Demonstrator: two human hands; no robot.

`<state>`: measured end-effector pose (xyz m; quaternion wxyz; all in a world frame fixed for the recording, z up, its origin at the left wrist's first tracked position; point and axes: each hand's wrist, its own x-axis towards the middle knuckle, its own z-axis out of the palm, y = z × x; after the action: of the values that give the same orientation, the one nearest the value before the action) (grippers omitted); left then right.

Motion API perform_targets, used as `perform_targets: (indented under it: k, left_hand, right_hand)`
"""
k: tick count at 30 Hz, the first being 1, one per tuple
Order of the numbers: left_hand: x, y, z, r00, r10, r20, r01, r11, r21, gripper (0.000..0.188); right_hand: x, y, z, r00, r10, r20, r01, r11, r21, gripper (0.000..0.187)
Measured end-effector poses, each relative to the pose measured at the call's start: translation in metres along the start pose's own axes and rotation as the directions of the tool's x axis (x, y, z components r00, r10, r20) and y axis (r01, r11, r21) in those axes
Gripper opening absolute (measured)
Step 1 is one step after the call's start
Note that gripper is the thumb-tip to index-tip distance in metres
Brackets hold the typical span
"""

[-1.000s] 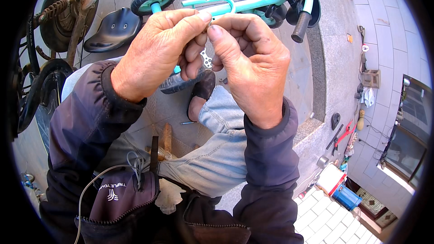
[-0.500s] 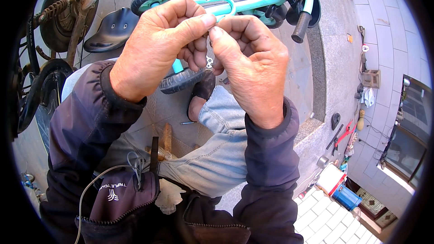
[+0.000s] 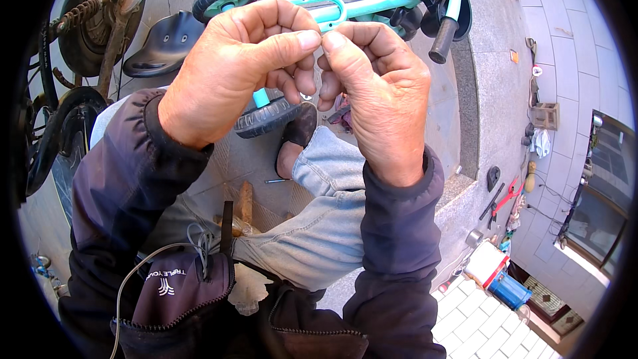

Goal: The person sits on the floor and uses a cloth to wipe and clean the frame and handlebars of a light blue tricycle. The person scrubs the metal frame and wipes the plastic handlebars with a dark cloth.

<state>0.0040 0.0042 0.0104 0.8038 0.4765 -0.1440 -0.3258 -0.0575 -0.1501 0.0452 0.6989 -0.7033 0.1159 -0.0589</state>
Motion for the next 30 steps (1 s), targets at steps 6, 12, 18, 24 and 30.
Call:
perform_targets:
  k: [6,12,18,24,30]
  left_hand:
    - [-0.0021,0.0001,0.0022,1.000,-0.006,-0.029,0.008,0.999,0.041,0.019]
    - [-0.0023,0.0023,0.0034,0.999,-0.042,-0.021,0.043,0.997,0.065,0.026]
    - [-0.0038,0.0034,0.0036,0.994,-0.109,0.011,0.108,0.993,0.047,0.029]
    - [-0.0033,0.0026,0.0050,0.996,-0.095,-0.003,0.095,0.995,0.037,0.028]
    - [-0.0031,0.0021,0.0034,0.995,-0.098,0.017,0.098,0.995,0.029,0.028]
  right_hand:
    - [0.0002,0.0008,0.0006,0.998,-0.052,0.020,0.053,0.996,-0.073,0.013]
    - [-0.0024,-0.0005,0.0015,0.996,-0.082,0.041,0.086,0.989,-0.120,0.013]
    - [-0.0023,-0.0014,0.0020,0.996,-0.091,0.023,0.094,0.984,-0.152,0.013]
    - [-0.0055,-0.0060,0.0023,1.000,-0.025,0.018,0.028,0.983,-0.184,0.012]
    - [-0.0061,-0.0077,0.0048,1.000,0.002,0.010,0.000,0.984,-0.180,0.012]
